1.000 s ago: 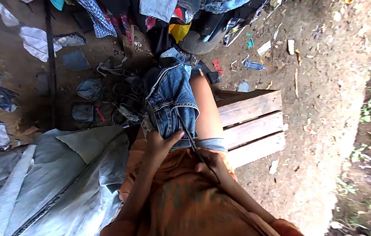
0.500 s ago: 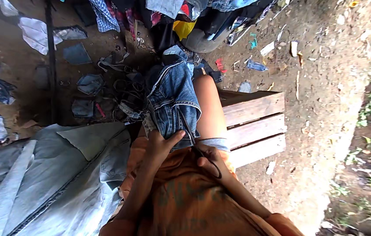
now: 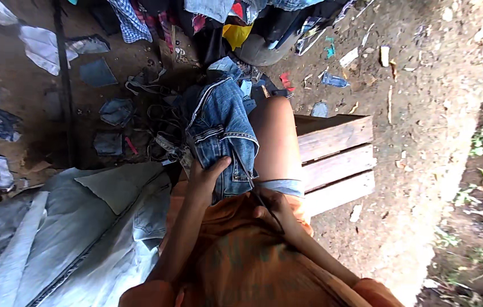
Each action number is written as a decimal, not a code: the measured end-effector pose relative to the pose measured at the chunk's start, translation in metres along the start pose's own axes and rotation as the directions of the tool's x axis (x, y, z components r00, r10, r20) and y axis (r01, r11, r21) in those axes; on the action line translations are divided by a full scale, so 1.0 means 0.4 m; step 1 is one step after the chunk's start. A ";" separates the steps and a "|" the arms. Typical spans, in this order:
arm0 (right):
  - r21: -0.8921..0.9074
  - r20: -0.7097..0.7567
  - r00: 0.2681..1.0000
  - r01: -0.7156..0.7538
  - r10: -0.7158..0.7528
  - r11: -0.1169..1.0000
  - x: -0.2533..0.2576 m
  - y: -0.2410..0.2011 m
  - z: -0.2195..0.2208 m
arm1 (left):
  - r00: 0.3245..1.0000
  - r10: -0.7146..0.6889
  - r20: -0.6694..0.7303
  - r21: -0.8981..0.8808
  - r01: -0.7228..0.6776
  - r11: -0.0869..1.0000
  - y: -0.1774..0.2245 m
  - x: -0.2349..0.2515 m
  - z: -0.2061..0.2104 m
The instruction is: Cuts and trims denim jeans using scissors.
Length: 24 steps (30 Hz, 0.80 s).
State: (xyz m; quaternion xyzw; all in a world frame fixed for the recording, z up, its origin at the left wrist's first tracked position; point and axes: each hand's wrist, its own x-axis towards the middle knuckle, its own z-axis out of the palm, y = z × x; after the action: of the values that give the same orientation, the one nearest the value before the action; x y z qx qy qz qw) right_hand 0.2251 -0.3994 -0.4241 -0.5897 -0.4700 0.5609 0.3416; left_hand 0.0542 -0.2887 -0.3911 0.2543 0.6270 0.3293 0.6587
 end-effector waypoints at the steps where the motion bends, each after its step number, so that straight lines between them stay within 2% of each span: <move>1: 0.053 0.026 1.000 0.003 -0.005 0.999 0.007 -0.003 0.001 | 0.999 0.026 -0.036 -0.066 -0.028 0.997 -0.010 -0.008 0.004; 3: 0.160 0.086 0.996 -0.012 -0.001 0.987 0.022 -0.012 -0.001 | 0.996 0.064 -0.058 -0.162 -0.072 0.984 -0.033 -0.014 0.009; 7: 0.356 0.156 0.988 -0.045 -0.012 0.933 0.048 -0.026 0.004 | 0.996 0.087 -0.036 -0.233 -0.093 0.968 -0.029 -0.020 0.019; 12: 0.537 0.254 0.966 -0.095 -0.053 0.838 0.061 -0.016 0.024 | 0.989 0.143 -0.029 -0.208 -0.146 0.967 -0.029 -0.008 0.002; 16: 0.565 0.234 0.972 -0.119 -0.020 0.816 0.047 -0.019 0.048 | 0.989 0.148 -0.012 -0.197 -0.148 0.969 -0.029 -0.010 -0.010; 22: 0.499 0.153 0.988 -0.104 0.031 0.860 0.002 -0.057 0.050 | 0.996 0.087 -0.017 -0.229 -0.088 0.969 -0.037 -0.022 -0.009; 24: 0.463 0.129 0.990 -0.108 0.054 0.880 -0.008 -0.063 0.052 | 0.997 0.074 -0.016 -0.190 -0.075 0.979 -0.036 -0.027 -0.006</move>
State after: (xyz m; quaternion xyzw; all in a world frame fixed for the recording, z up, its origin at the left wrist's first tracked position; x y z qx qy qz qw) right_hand 0.2007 -0.3968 -0.4026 -0.4763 -0.3140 0.7039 0.4231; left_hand 0.0533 -0.3065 -0.3949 0.2118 0.5853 0.4133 0.6646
